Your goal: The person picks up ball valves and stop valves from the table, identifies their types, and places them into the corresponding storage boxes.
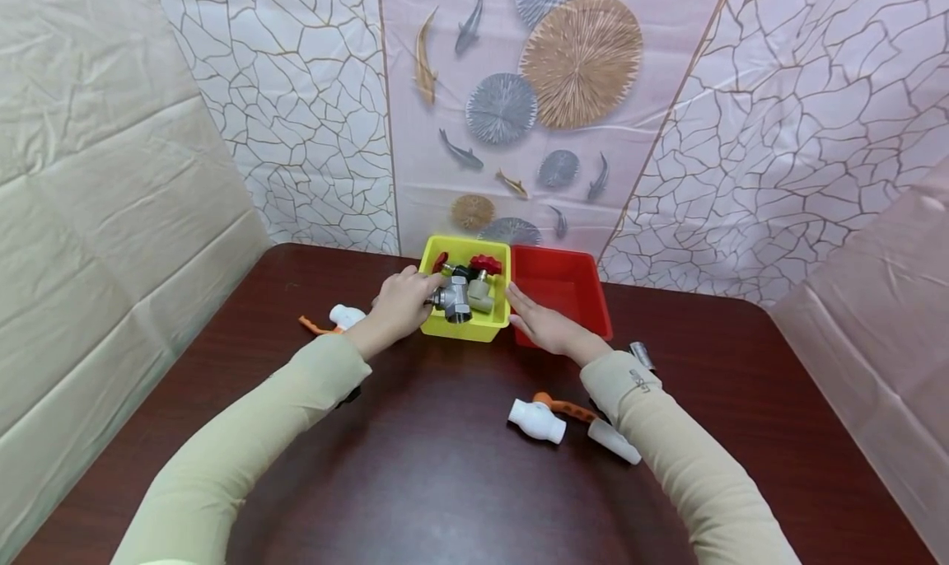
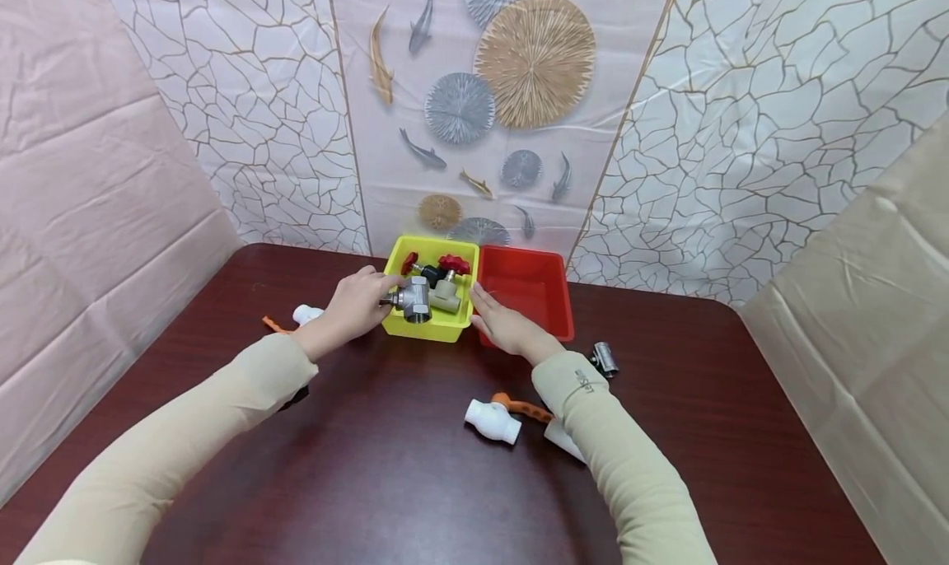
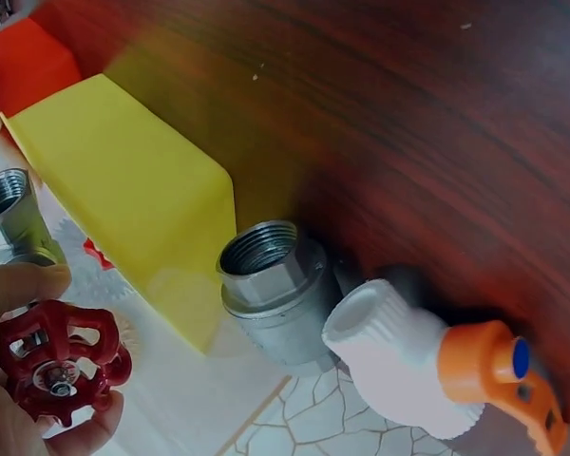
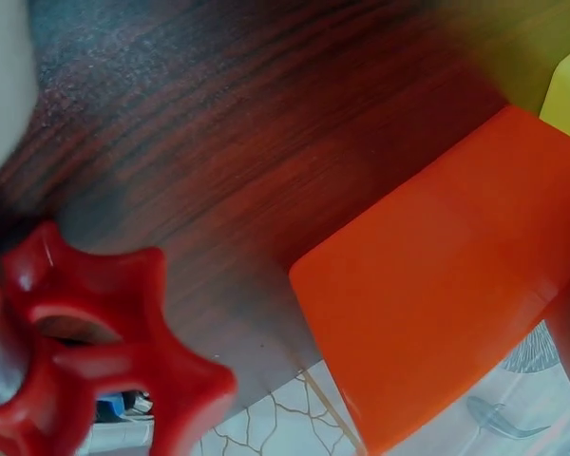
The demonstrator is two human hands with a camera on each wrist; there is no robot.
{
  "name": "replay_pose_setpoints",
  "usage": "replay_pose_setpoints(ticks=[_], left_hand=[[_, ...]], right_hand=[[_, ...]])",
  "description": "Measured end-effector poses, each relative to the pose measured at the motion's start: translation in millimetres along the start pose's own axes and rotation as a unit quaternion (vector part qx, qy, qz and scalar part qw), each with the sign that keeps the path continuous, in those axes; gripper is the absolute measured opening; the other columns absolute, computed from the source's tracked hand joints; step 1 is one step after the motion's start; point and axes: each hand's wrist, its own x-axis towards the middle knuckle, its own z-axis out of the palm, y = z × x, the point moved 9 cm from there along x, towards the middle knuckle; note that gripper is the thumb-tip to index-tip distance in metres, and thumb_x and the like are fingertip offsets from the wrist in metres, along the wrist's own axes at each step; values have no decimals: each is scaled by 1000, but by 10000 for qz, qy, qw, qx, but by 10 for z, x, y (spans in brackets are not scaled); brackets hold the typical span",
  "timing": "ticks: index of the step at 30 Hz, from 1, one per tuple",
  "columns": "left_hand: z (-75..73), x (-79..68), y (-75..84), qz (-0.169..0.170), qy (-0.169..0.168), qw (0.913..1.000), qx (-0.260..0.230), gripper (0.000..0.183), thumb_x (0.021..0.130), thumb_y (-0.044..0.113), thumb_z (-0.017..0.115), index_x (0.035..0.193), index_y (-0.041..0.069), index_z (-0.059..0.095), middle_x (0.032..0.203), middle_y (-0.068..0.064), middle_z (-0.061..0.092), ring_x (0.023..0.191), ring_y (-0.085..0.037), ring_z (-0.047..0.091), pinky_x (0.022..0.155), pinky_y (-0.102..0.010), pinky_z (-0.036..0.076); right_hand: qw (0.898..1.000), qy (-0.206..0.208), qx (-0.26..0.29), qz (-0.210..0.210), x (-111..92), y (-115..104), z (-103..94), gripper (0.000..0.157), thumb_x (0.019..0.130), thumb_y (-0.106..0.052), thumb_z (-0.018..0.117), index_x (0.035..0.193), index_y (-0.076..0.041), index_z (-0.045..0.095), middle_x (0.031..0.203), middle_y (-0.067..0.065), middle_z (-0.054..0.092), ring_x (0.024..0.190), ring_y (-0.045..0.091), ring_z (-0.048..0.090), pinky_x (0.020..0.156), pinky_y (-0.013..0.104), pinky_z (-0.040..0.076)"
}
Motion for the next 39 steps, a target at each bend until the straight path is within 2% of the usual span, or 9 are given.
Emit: replay_pose_setpoints(ticks=[3,8,14,20,25,30,35,39], left_hand=[[47,99,-26,-124,-116,9998,-77,37,75,-2,61,109,11,66,94,-7,72,78,-29,57,54,-40,48],[117,250,-80,-381,-442,9983,-36,38,77,-4,56,112,10,65,98,-8,71,83,-30,58,59,-43,50],[251,342,-114,-493,-847,9950,198,38,82,-4,53,115,11,64,101,-8,71,86,-30,60,64,-44,52],[396,437,-82,-402,-1390,9871,684,35,87,0,55,117,14,64,105,-7,70,94,-29,61,70,-45,54],[444,513,-54,-278,-1659,9811,960,27,88,2,57,112,13,65,105,-8,69,97,-29,61,74,-47,54],[496,525,-85,-265,-2016,9730,1089,26,90,3,58,112,13,66,109,-8,68,101,-29,60,79,-48,54],[508,528,-124,-243,-2107,9664,1453,22,90,4,59,106,14,70,108,-7,70,101,-29,61,81,-50,53],[542,562,-95,-52,-2165,9600,1775,21,92,5,57,105,14,71,106,-6,70,99,-29,62,85,-52,51]], right_hand=[[10000,19,37,2,-12,26,-3,65,101,-37,37,152,-12,7,160,7,3,146,28,12,115,48,23],[9999,74,72,8,-41,42,-40,65,101,-39,36,153,-13,7,160,7,3,147,27,12,115,48,23],[9999,93,48,-62,-34,27,-40,65,101,-38,36,152,-10,6,160,9,2,146,30,13,115,47,23],[9999,94,-2,48,-40,61,-34,65,101,-38,35,152,-11,5,160,7,1,146,28,12,116,46,23],[9999,140,65,52,-62,67,-50,65,101,-37,36,152,-11,6,160,7,2,146,28,13,115,47,23],[9999,117,92,6,-66,45,-28,64,101,-35,36,152,-10,7,160,9,3,146,30,13,115,47,23],[9999,82,75,-60,-26,15,8,65,101,-39,35,153,-12,6,160,8,2,146,29,12,116,47,22],[9999,94,75,-37,-4,4,14,64,101,-38,36,152,-11,8,160,7,3,146,29,13,116,46,22]])
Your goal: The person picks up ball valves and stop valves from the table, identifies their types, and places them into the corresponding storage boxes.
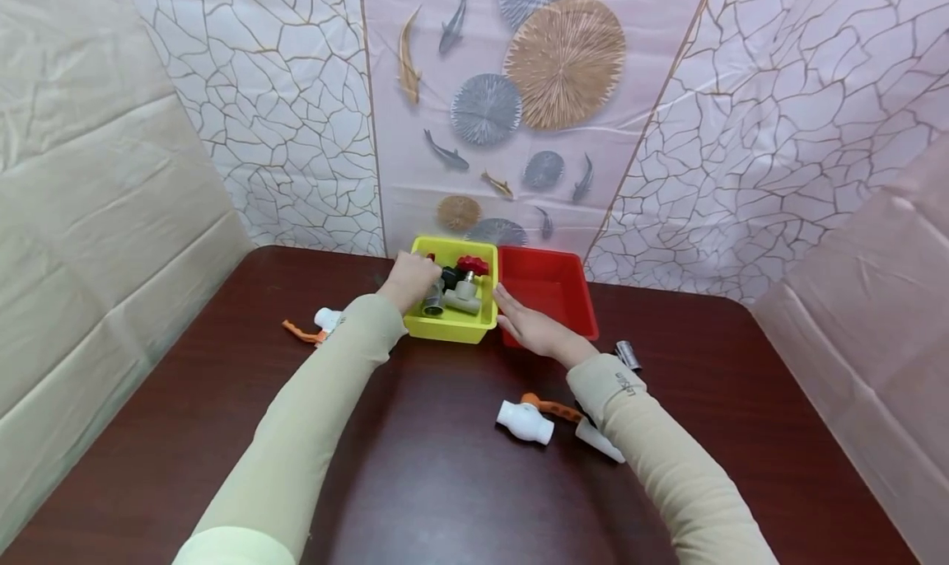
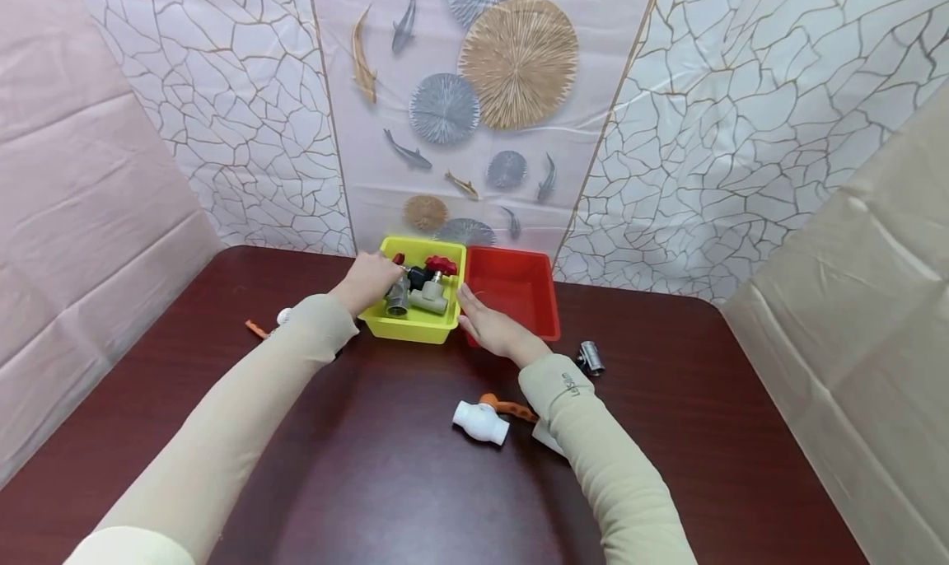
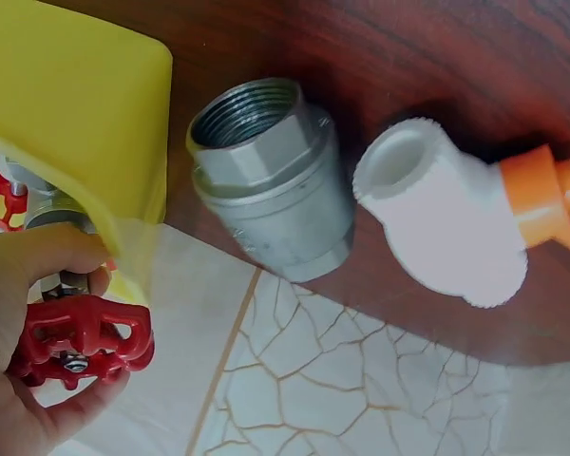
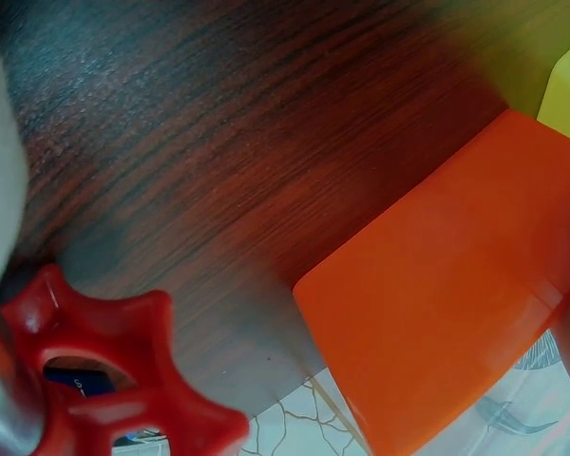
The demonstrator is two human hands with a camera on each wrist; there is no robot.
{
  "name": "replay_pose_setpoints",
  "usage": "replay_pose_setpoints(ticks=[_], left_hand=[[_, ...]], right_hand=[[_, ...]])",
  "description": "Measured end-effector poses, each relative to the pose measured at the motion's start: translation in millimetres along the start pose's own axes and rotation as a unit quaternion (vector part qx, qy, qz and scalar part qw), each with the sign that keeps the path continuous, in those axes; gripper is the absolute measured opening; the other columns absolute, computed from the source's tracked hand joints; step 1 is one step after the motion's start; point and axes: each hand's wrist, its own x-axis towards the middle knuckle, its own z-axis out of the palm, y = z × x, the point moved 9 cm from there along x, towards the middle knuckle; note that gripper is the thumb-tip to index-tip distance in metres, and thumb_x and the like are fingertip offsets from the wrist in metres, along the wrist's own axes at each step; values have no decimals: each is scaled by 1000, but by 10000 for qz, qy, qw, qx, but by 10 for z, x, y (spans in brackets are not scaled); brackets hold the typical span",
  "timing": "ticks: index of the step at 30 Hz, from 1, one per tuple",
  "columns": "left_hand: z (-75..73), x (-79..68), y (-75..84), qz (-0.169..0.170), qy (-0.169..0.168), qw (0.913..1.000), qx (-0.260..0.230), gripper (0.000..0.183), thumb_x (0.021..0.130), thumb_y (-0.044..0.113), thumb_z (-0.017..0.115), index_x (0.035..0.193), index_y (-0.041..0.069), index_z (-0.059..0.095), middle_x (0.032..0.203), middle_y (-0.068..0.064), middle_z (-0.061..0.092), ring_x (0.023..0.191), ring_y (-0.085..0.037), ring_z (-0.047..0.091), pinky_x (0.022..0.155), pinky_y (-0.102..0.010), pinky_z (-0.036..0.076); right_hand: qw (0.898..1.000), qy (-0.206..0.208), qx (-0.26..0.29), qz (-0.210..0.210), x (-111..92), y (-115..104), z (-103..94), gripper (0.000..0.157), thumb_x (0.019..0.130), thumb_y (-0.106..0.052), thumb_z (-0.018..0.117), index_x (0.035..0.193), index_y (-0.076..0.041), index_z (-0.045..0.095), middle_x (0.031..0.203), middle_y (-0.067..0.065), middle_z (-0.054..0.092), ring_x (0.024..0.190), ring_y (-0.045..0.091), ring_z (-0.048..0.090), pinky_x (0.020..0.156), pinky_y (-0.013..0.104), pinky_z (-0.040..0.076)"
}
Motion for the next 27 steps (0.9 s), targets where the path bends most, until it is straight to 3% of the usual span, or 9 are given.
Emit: replay_pose_setpoints(ticks=[5,11,15,27], left_hand=[[46,97,81,32,-265,9984,490,25,94,5,53,109,16,70,111,-5,69,101,-28,61,87,-52,50],[130,149,128,15,-789,9891,1240,27,97,7,50,112,16,69,113,-5,68,98,-28,63,82,-50,52],[178,166,155,109,-982,9859,1353,29,97,6,47,113,15,69,112,-4,69,93,-28,65,81,-49,53],[244,100,63,420,-744,9957,349,25,92,3,56,111,14,68,118,-7,65,118,-28,53,96,-51,47]], right_hand=[[10000,1,4,88,-9,31,-9,64,101,-38,37,153,-13,8,160,6,3,147,28,12,116,46,23],[9999,-85,48,101,1,28,19,65,101,-37,37,153,-17,3,160,4,0,147,26,11,116,45,23],[9999,-40,-2,108,18,27,29,65,100,-39,37,153,-15,5,160,4,1,147,25,12,115,45,24],[9998,-42,46,177,15,40,25,66,100,-38,37,153,-14,5,160,4,0,147,26,13,116,46,23]])
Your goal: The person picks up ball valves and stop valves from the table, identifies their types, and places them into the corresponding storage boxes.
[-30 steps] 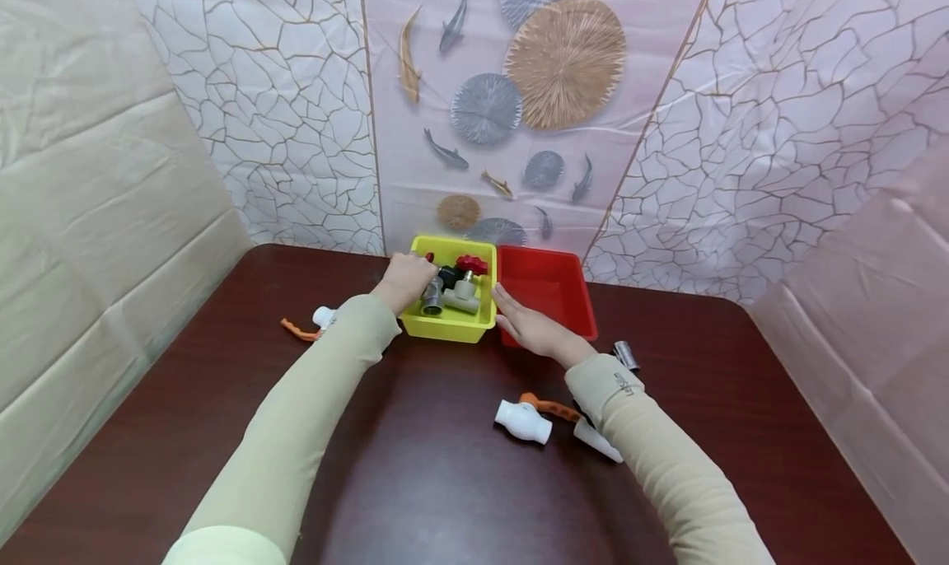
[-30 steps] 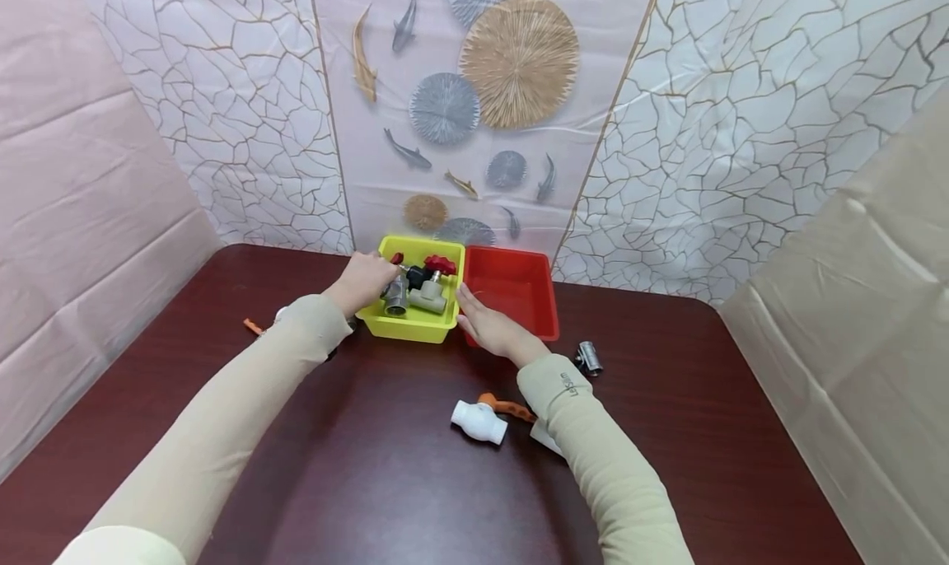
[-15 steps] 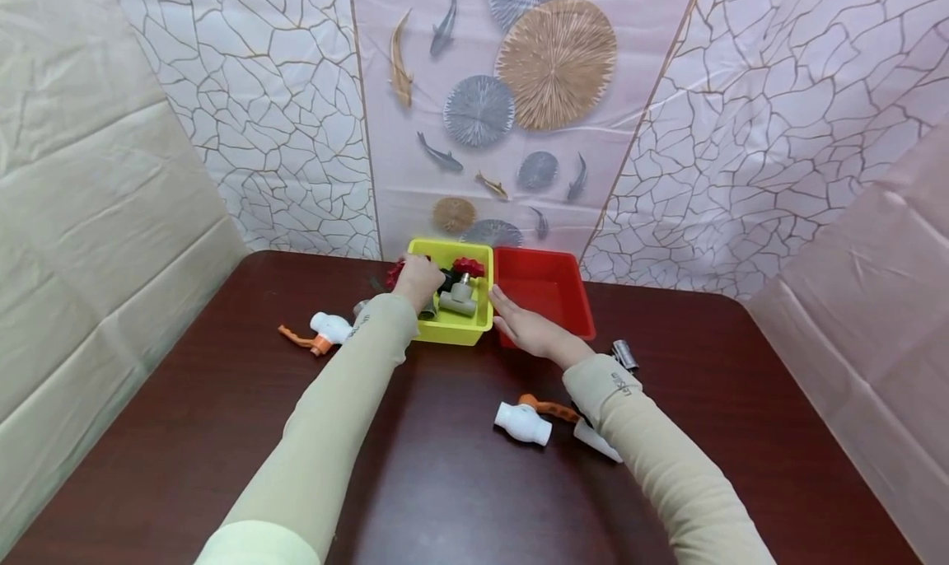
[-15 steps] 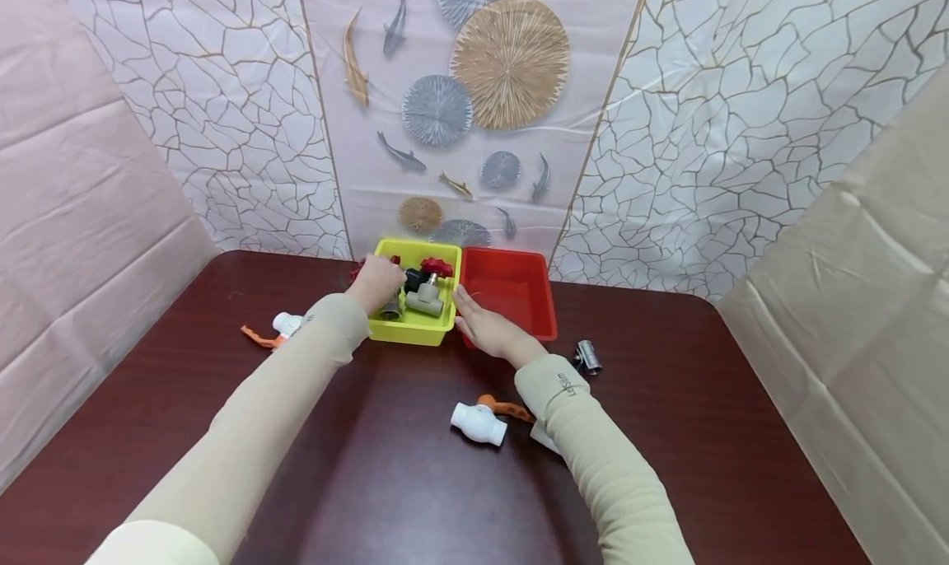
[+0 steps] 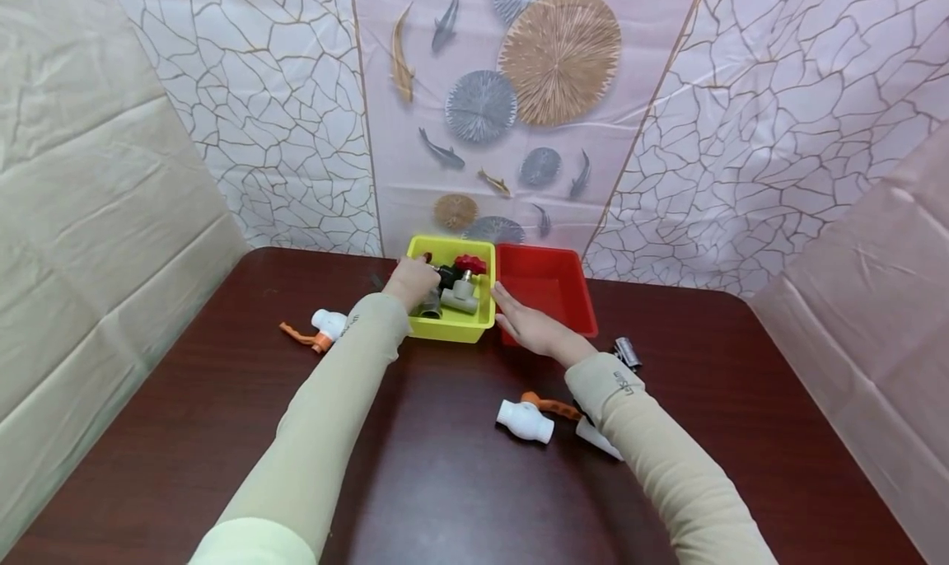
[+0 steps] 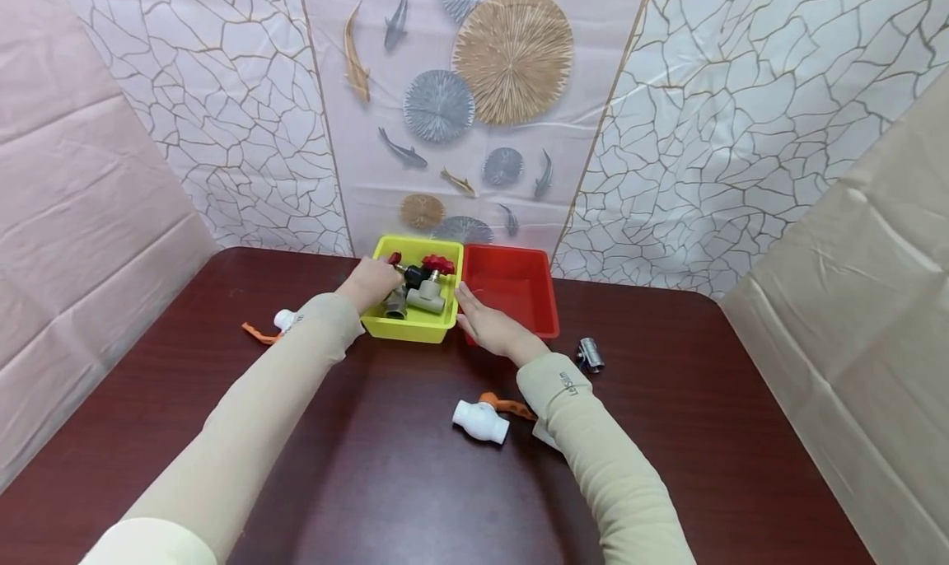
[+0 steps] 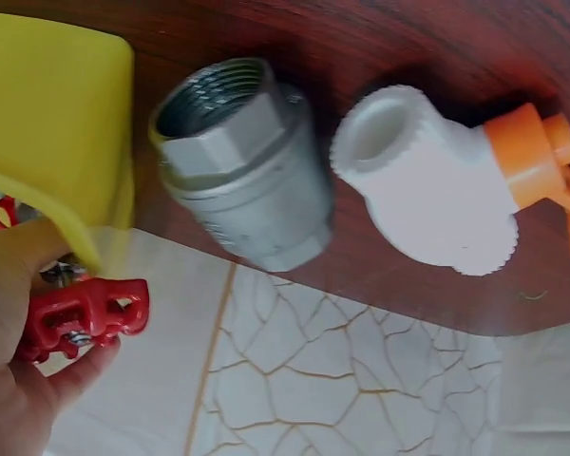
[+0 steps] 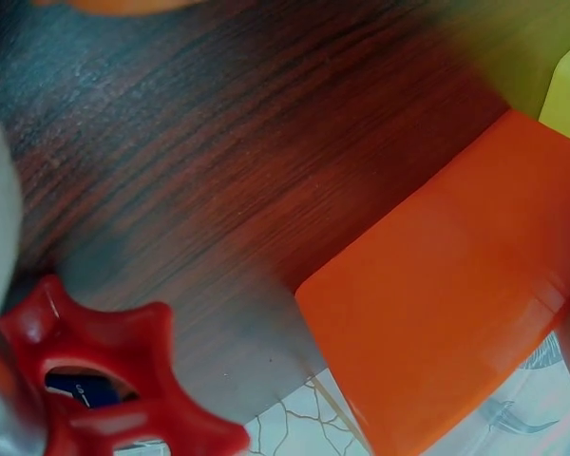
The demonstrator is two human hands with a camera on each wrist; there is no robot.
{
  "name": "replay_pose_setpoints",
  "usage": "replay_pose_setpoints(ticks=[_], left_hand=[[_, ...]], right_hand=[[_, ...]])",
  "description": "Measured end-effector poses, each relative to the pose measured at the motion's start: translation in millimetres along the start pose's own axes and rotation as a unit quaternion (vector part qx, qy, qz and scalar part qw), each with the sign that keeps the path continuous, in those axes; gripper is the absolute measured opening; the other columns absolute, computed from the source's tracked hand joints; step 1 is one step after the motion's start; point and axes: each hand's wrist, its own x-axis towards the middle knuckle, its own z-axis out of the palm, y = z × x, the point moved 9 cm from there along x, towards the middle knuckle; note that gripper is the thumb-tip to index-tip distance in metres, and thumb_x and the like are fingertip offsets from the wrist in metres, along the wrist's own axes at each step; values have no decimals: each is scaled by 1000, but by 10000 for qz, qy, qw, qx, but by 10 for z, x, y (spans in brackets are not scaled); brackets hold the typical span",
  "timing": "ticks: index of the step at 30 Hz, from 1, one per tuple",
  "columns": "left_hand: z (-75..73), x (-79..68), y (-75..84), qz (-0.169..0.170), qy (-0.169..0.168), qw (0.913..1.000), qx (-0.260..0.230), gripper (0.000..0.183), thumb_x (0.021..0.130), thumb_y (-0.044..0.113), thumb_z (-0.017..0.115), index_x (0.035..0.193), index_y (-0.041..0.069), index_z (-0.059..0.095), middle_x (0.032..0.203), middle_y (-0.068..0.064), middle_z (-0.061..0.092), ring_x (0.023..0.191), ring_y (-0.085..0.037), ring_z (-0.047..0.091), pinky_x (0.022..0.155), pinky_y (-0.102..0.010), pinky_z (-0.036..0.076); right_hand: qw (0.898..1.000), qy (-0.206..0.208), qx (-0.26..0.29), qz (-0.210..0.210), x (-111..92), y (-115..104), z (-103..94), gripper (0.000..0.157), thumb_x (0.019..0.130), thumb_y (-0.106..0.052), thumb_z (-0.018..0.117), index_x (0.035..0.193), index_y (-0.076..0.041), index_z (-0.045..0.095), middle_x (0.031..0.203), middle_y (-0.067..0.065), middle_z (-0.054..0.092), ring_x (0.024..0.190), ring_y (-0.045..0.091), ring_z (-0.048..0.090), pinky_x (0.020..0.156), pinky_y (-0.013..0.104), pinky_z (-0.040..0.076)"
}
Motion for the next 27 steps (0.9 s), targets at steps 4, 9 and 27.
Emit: replay_pose_setpoints(ticks=[4,9,27], left_hand=[[20,-55,-35,61,144,9994,-305,28,90,3,59,116,13,65,123,-13,61,121,-32,48,94,-52,46],[29,-83,-34,109,296,9985,-443,29,90,4,59,118,10,63,124,-15,59,120,-34,47,93,-53,47],[96,-230,-100,360,541,9774,-2012,29,92,20,52,120,19,63,143,-15,40,137,-40,26,104,-65,29]], right_hand=[[10000,-12,36,38,-2,-11,-4,66,100,-38,37,153,-14,5,160,4,1,147,25,13,116,45,23],[10000,-8,82,10,2,-12,8,66,101,-37,37,153,-13,5,160,6,1,147,25,12,116,45,22],[9999,73,137,-47,-15,21,-3,66,101,-41,34,153,-13,3,160,5,0,146,27,13,116,46,23]])
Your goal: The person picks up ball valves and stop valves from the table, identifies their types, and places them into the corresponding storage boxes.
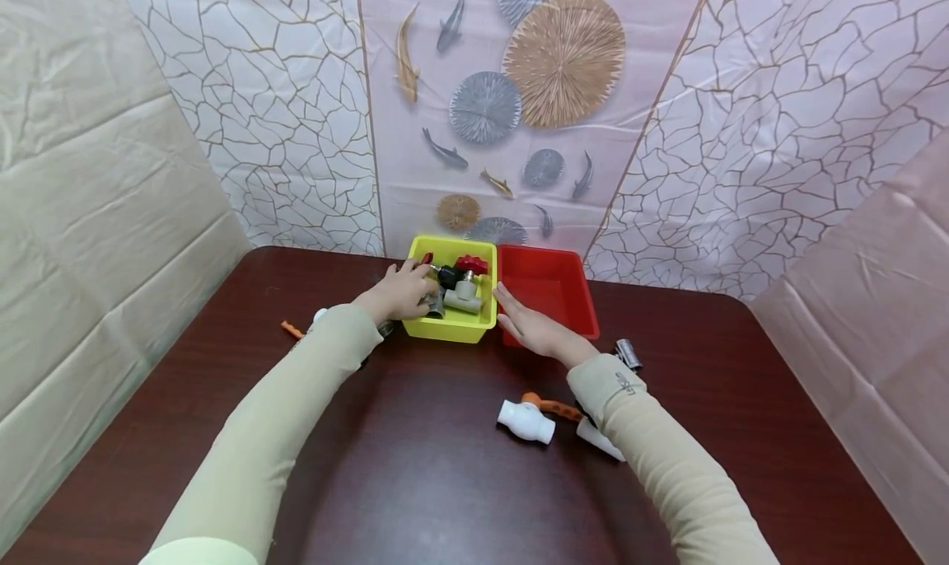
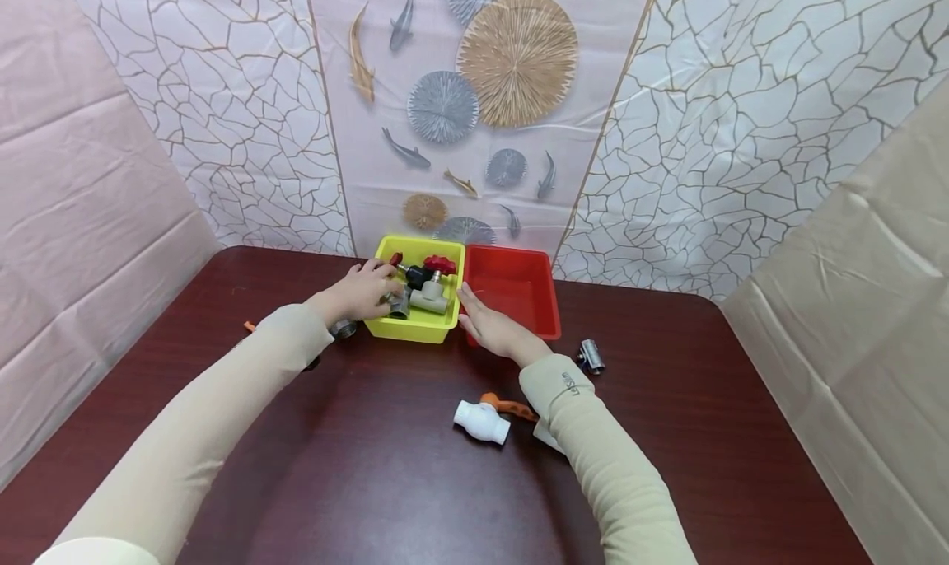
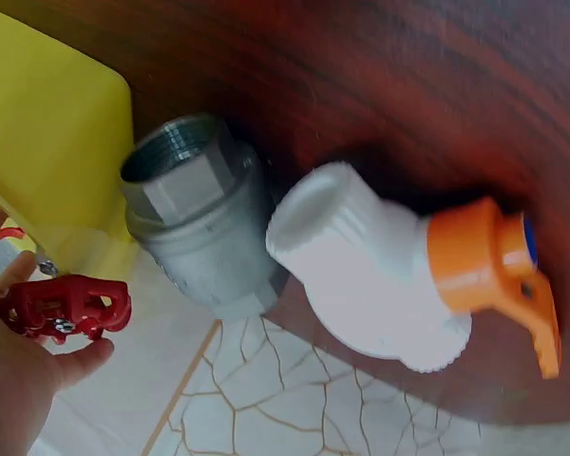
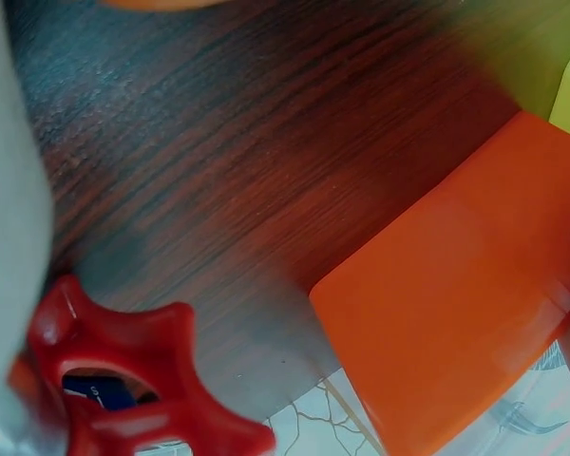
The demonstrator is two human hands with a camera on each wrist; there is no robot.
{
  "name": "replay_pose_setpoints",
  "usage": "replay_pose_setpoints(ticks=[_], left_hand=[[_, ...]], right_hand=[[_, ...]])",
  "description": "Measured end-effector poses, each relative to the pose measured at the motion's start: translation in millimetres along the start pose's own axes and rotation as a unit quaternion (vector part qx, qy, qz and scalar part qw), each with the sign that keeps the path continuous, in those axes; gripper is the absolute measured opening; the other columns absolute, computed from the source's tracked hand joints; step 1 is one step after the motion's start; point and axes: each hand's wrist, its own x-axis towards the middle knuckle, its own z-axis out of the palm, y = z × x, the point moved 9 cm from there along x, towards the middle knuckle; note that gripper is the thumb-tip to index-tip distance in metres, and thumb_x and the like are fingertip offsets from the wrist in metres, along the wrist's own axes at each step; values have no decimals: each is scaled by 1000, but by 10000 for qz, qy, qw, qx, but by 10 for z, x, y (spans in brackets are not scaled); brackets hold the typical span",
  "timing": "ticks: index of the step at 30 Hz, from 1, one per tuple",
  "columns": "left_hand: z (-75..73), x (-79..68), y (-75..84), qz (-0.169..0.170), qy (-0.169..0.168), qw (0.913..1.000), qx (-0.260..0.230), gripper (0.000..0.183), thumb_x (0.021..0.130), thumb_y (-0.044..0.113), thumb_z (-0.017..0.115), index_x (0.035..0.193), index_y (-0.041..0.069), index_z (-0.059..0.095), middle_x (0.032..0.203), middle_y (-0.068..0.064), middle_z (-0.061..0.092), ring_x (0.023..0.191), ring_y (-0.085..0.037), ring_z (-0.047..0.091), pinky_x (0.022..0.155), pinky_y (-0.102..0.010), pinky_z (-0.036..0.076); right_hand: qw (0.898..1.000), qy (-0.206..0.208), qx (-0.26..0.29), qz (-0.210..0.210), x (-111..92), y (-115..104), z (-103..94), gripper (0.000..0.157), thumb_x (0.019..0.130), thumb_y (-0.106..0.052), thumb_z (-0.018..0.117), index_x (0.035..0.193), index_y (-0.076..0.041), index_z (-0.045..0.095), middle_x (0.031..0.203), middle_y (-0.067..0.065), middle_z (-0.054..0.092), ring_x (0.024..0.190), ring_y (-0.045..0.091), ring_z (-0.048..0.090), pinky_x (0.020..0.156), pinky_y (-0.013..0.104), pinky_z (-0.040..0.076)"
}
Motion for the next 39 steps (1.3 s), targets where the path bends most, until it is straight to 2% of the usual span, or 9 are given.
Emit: replay_pose_setpoints(ticks=[9,18,22,26,29,33,36,39], left_hand=[[-37,-162,135,265,595,9977,166,32,96,25,53,125,16,58,138,-16,45,139,-38,24,108,-65,20],[15,-259,247,420,597,9973,-73,31,100,26,45,125,13,57,140,-17,43,141,-37,22,110,-64,16],[-38,-303,284,491,899,9945,-208,29,98,25,50,122,13,60,138,-16,47,139,-35,27,111,-61,20],[-116,-351,299,494,1273,9904,-229,28,95,24,54,121,13,61,135,-16,48,134,-35,33,108,-59,28],[-169,-391,305,485,1466,9878,-218,30,93,21,56,122,12,60,134,-17,49,129,-35,39,104,-55,36],[-237,-472,280,411,1849,9817,-188,32,90,17,60,121,9,59,129,-18,52,122,-33,46,97,-48,45],[-270,-543,222,198,2072,9776,-304,34,89,16,61,122,8,59,127,-17,54,118,-32,49,94,-45,48],[-291,-608,151,-100,2211,9739,-507,34,89,16,61,122,7,58,124,-15,55,115,-31,50,91,-45,50]], right_hand=[[10000,19,65,-27,25,5,18,66,101,-40,35,153,-13,4,160,6,0,147,27,12,116,47,22],[9999,-39,135,-67,40,-17,24,66,101,-39,35,153,-13,4,160,6,-1,147,28,10,116,47,21],[9999,-76,145,6,19,-14,15,66,101,-40,34,153,-14,3,160,5,-2,147,27,9,117,46,20],[9999,-18,121,71,-6,-33,-22,65,101,-38,35,153,-12,5,160,6,-1,147,28,10,116,47,21],[9998,137,-112,69,-22,-69,-58,64,101,-35,38,152,-11,9,160,8,3,146,29,14,114,47,25],[9947,575,-815,-229,-33,-219,-99,57,99,-24,46,149,-4,25,157,13,19,143,29,24,110,45,33],[9857,935,-1327,-461,-63,-361,-115,52,96,-14,52,143,0,36,152,18,30,140,30,30,108,44,36],[9801,1143,-1551,-485,-116,-448,-131,51,93,-9,56,141,0,41,149,18,36,138,30,35,105,44,40]])
